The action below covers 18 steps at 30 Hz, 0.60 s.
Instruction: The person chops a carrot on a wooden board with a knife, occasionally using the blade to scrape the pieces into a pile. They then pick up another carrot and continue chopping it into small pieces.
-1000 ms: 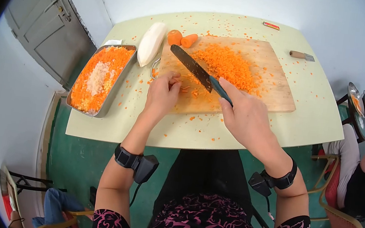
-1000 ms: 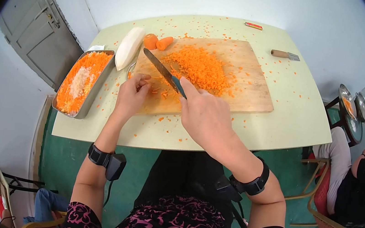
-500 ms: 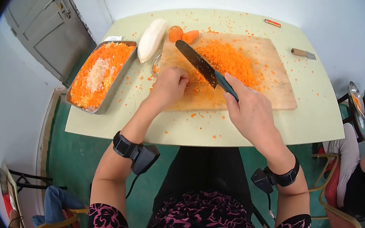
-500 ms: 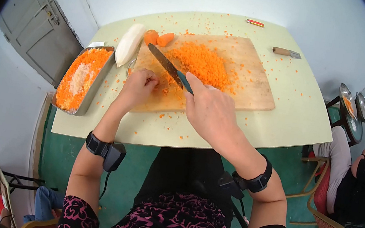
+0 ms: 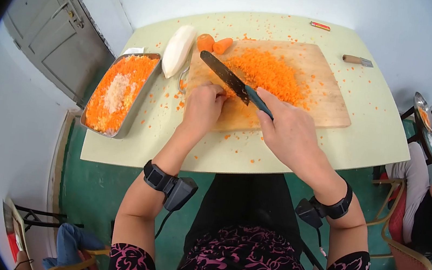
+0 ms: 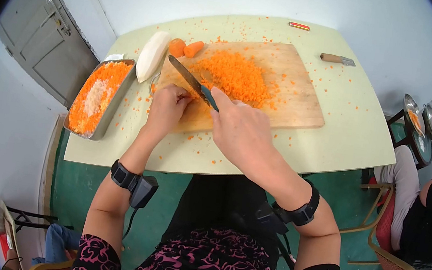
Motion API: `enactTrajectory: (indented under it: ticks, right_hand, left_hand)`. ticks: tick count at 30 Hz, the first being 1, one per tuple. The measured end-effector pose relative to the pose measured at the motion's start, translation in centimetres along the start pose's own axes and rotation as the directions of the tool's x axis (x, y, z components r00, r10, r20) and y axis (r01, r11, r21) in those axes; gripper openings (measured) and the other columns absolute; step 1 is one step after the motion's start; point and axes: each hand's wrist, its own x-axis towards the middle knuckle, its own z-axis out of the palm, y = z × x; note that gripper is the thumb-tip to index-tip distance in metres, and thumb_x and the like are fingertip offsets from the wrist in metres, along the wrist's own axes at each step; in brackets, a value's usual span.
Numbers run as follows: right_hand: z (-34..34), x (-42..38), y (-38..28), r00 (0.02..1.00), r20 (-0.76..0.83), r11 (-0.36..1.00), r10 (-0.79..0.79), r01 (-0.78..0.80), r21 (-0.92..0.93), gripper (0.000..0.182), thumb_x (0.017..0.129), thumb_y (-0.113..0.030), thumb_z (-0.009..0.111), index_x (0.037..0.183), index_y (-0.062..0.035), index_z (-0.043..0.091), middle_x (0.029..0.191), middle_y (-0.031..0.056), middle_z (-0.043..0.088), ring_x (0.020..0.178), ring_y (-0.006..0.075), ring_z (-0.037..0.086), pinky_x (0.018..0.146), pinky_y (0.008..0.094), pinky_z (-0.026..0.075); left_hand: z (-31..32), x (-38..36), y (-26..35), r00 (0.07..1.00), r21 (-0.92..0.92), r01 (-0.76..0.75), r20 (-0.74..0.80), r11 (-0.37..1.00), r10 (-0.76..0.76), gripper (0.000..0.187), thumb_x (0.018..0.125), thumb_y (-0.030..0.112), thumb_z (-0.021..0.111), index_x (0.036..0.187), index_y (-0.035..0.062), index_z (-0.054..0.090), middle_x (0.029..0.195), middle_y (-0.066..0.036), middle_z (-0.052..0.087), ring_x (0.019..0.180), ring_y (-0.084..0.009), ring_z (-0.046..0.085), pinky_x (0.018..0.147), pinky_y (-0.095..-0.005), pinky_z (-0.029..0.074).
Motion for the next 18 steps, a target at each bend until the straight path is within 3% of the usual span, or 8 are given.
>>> enactTrajectory:
  ticks: [3, 9, 12, 18]
  right_hand:
    - [-0.1, 0.2, -0.7, 0.999, -0.014, 1.0, 0.029, -0.029, -0.008, 0.036, 0.083, -0.009, 0.059, 0.119, -0.0057, 0.057, 0.078, 0.017, 0.064, 0.07, 0.0327, 0.062, 0.062, 0.041, 0.049]
    - [0.9, 0.1, -0.7, 0.997, 0.066, 0.994, 0.03, -0.023, -0.105, 0.036, 0.083, -0.01, 0.059, 0.12, -0.0077, 0.058, 0.069, 0.0142, 0.06, 0.066, 0.0312, 0.06, 0.058, 0.0413, 0.047]
    - [0.9, 0.2, -0.5, 0.997, -0.034, 0.997, -0.07, 0.069, -0.034, 0.037, 0.086, -0.011, 0.052, 0.121, -0.0019, 0.056, 0.064, 0.0178, 0.059, 0.057, 0.0316, 0.06, 0.053, 0.0425, 0.047]
    - [1.5, 0.6, -0.3, 0.997, 0.011, 0.994, -0.073, 0.074, -0.083, 0.037, 0.085, -0.01, 0.052, 0.121, -0.0012, 0.055, 0.063, 0.0179, 0.059, 0.057, 0.0318, 0.06, 0.053, 0.0428, 0.047]
  left_hand:
    - [0.1, 0.1, -0.2, 1.0, -0.001, -0.004, -0.023, 1.0, 0.004, 0.011, 0.074, 0.001, 0.068, 0.082, -0.005, 0.068, 0.08, -0.02, 0.063, 0.069, -0.0326, 0.062, 0.064, -0.0373, 0.049]
    - [0.5, -0.1, -0.3, 0.999, -0.078, 0.048, -0.019, 0.996, -0.05, 0.008, 0.073, 0.001, 0.066, 0.079, -0.002, 0.069, 0.078, -0.018, 0.061, 0.077, -0.0349, 0.058, 0.07, -0.0414, 0.047]
    - [0.7, -0.2, -0.4, 0.999, -0.052, 0.006, -0.054, 0.999, -0.009, 0.009, 0.072, 0.0, 0.067, 0.081, -0.0024, 0.069, 0.078, -0.018, 0.062, 0.072, -0.0331, 0.06, 0.066, -0.0386, 0.048]
    - [0.7, -0.3, -0.3, 0.997, -0.021, -0.035, -0.076, 0.999, 0.034, 0.009, 0.073, 0.002, 0.067, 0.081, -0.003, 0.069, 0.077, -0.018, 0.063, 0.068, -0.0315, 0.061, 0.063, -0.0373, 0.048]
